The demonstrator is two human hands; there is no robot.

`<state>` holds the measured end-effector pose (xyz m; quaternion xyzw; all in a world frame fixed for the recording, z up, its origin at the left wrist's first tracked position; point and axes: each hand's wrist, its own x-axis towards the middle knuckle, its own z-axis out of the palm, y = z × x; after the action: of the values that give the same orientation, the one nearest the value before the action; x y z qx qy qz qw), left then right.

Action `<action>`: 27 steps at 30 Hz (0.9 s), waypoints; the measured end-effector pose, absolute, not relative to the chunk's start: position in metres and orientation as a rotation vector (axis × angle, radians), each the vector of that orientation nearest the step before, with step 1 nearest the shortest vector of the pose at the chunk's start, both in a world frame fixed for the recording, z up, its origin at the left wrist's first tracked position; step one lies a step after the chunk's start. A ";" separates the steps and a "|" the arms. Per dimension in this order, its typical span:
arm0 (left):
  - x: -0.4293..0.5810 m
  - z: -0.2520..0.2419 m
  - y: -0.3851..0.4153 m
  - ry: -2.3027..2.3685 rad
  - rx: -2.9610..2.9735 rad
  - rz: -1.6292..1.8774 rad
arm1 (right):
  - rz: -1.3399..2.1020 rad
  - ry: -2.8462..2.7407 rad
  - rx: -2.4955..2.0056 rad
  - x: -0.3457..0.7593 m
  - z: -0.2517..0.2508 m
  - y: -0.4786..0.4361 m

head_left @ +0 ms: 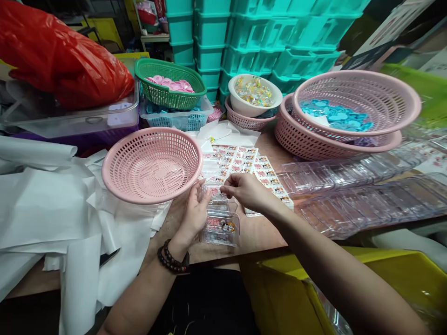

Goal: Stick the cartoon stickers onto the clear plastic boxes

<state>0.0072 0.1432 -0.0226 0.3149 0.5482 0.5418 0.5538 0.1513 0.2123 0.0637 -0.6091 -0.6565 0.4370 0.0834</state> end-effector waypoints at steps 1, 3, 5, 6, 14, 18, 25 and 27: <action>0.007 -0.023 0.143 1.292 0.742 1.283 | 1.294 -1.973 -1.824 0.151 0.064 0.212; 0.008 -0.023 0.143 1.291 0.750 1.290 | 1.283 -2.001 -1.829 0.150 0.065 0.212; 0.008 -0.024 0.143 1.290 0.756 1.290 | 1.257 -2.029 -1.854 0.148 0.066 0.210; 0.008 -0.025 0.143 1.289 0.760 1.286 | 1.233 -2.050 -1.872 0.147 0.067 0.208; 0.006 -0.021 0.142 1.315 0.819 1.240 | 0.799 -1.913 -2.029 0.181 0.057 0.192; 0.003 -0.012 0.133 1.286 0.758 1.174 | 1.075 -1.557 -1.822 0.188 0.032 0.157; 0.008 0.008 0.100 1.269 0.842 1.206 | 1.407 -0.978 -1.459 0.131 0.011 0.107; 0.018 0.019 0.090 1.256 0.910 1.283 | 1.457 -0.816 -1.356 0.131 0.024 0.103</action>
<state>0.0176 0.0902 0.0192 0.3820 0.5271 0.5386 0.5349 0.1313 0.1031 0.0239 -0.5547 -0.3338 0.5959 0.4752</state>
